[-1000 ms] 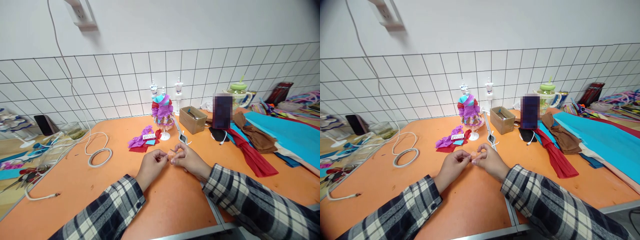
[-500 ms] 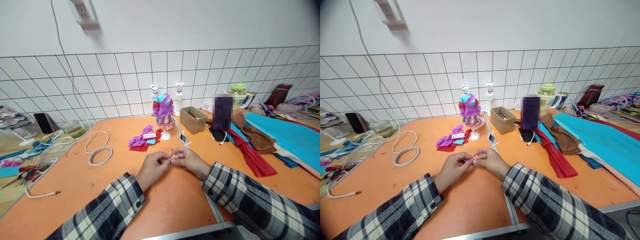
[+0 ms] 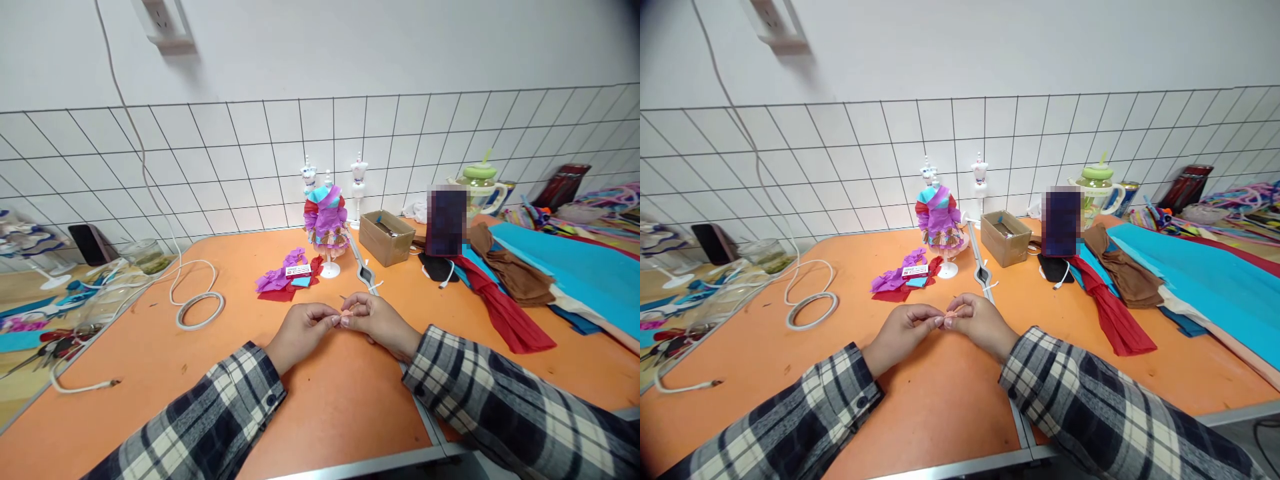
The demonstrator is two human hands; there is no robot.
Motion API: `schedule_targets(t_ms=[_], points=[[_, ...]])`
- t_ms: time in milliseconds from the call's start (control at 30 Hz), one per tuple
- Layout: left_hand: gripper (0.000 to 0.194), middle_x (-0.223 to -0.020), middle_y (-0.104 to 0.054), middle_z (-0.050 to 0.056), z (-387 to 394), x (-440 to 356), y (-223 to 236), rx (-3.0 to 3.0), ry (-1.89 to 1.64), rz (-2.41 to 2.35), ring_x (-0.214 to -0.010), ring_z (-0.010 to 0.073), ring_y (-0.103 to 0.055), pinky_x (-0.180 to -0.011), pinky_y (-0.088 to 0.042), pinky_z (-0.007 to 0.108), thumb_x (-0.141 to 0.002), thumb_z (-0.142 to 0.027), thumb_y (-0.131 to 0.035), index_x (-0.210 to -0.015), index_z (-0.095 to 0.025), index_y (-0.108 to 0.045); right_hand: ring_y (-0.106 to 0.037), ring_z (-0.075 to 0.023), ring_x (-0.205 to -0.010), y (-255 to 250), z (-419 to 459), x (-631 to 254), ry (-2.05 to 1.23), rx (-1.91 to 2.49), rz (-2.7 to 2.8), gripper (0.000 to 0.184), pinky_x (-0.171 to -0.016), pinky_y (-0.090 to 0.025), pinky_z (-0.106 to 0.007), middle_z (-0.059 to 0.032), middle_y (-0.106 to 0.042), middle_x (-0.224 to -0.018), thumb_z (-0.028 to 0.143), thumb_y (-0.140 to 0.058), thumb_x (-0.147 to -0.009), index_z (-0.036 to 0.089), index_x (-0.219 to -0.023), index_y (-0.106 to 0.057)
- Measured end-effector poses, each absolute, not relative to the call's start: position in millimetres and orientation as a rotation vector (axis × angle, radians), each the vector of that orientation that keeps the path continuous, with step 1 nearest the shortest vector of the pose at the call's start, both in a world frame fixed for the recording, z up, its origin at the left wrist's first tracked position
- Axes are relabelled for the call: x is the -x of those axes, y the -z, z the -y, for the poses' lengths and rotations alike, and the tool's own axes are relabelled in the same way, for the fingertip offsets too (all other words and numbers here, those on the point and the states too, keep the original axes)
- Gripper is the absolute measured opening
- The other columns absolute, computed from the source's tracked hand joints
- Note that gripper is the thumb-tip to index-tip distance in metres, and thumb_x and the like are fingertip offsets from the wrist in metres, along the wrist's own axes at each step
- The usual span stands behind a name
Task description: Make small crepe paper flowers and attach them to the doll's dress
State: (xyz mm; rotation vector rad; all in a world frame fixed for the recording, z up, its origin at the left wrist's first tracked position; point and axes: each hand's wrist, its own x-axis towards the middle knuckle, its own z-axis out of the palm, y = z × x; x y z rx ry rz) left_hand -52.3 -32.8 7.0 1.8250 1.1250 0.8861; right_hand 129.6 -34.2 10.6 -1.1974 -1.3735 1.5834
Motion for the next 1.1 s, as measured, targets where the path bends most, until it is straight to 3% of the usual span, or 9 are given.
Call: schedule_targets(t_ms=[267, 433, 533, 667, 800, 1000, 1100], points=[[0.017, -0.076, -0.074, 0.006, 33.7, 48.6, -3.2, -1.753, -1.005, -1.16, -0.07, 0.0175, -0.067, -0.067, -0.05, 0.025, -0.079, -0.03, -0.062, -0.078, -0.015, -0.072, -0.05, -0.01, -0.058, -4.6, 38.0, -125.3, -1.528, 1.132, 1.353, 0.043, -0.035, -0.038, -0.015, 0.0042, -0.056, -0.07, 0.039, -0.076, -0.065, 0.02, -0.093, -0.049], [0.018, -0.083, -0.074, 0.007, 34.7, 48.1, -6.4, -1.778, -1.143, -1.157, -0.077, 0.0187, -0.067, -0.073, -0.052, 0.028, -0.084, -0.03, -0.06, -0.081, -0.017, -0.071, -0.049, -0.0083, -0.058, -4.7, 38.0, -126.9, -1.662, 1.038, 1.234, 0.047, -0.038, -0.047, -0.016, 0.0046, -0.054, -0.075, 0.043, -0.078, -0.065, 0.022, -0.099, -0.052], [0.017, -0.088, -0.072, 0.008, 35.2, 50.2, -10.6, -1.954, -1.221, -1.05, -0.086, 0.0196, -0.065, -0.08, -0.051, 0.031, -0.086, -0.028, -0.059, -0.082, -0.018, -0.072, -0.047, -0.0055, -0.054, -5.3, 35.9, -131.7, -1.868, 1.003, 1.234, 0.043, -0.039, -0.049, -0.015, 0.0017, -0.057, -0.078, 0.045, -0.077, -0.066, 0.018, -0.094, -0.058], [0.018, -0.086, -0.071, 0.007, 36.5, 56.9, -16.6, -2.203, -1.213, -0.94, -0.084, 0.0174, -0.065, -0.077, -0.052, 0.03, -0.09, -0.023, -0.054, -0.084, -0.019, -0.071, -0.046, -0.0041, -0.048, -7.3, 29.1, -144.1, -2.12, 0.959, 1.278, 0.04, -0.04, -0.051, -0.016, 0.0009, -0.058, -0.069, 0.045, -0.078, -0.065, 0.014, -0.084, -0.063], [0.019, -0.087, -0.072, 0.007, 37.5, 64.1, -22.5, -2.446, -1.157, -0.832, -0.085, 0.0165, -0.065, -0.079, -0.051, 0.029, -0.092, -0.021, -0.051, -0.088, -0.02, -0.07, -0.05, -0.0054, -0.05, -11.3, 21.7, -157.1, -2.156, 0.939, 1.325, 0.035, -0.041, -0.051, -0.016, 0.0007, -0.059, -0.067, 0.039, -0.081, -0.063, 0.013, -0.079, -0.064], [0.023, -0.086, -0.072, 0.005, 39.8, 65.1, -25.2, -2.741, -1.167, -0.588, -0.084, 0.0155, -0.063, -0.08, -0.048, 0.03, -0.093, -0.017, -0.047, -0.096, -0.023, -0.069, -0.061, -0.0101, -0.062, -12.9, 21.2, -159.8, -2.254, 0.899, 1.414, 0.035, -0.041, -0.053, -0.017, -0.0053, -0.066, -0.087, 0.04, -0.074, -0.071, 0.015, -0.094, -0.066], [0.026, -0.086, -0.071, 0.005, 40.3, 64.0, -23.7, -2.817, -1.159, -0.563, -0.084, 0.0156, -0.063, -0.081, -0.047, 0.031, -0.095, -0.02, -0.043, -0.096, -0.024, -0.069, -0.061, -0.0088, -0.06, -10.1, 23.9, -156.8, -2.355, 0.872, 1.446, 0.031, -0.042, -0.052, -0.015, -0.0062, -0.068, -0.088, 0.039, -0.075, -0.07, 0.014, -0.086, -0.065]])
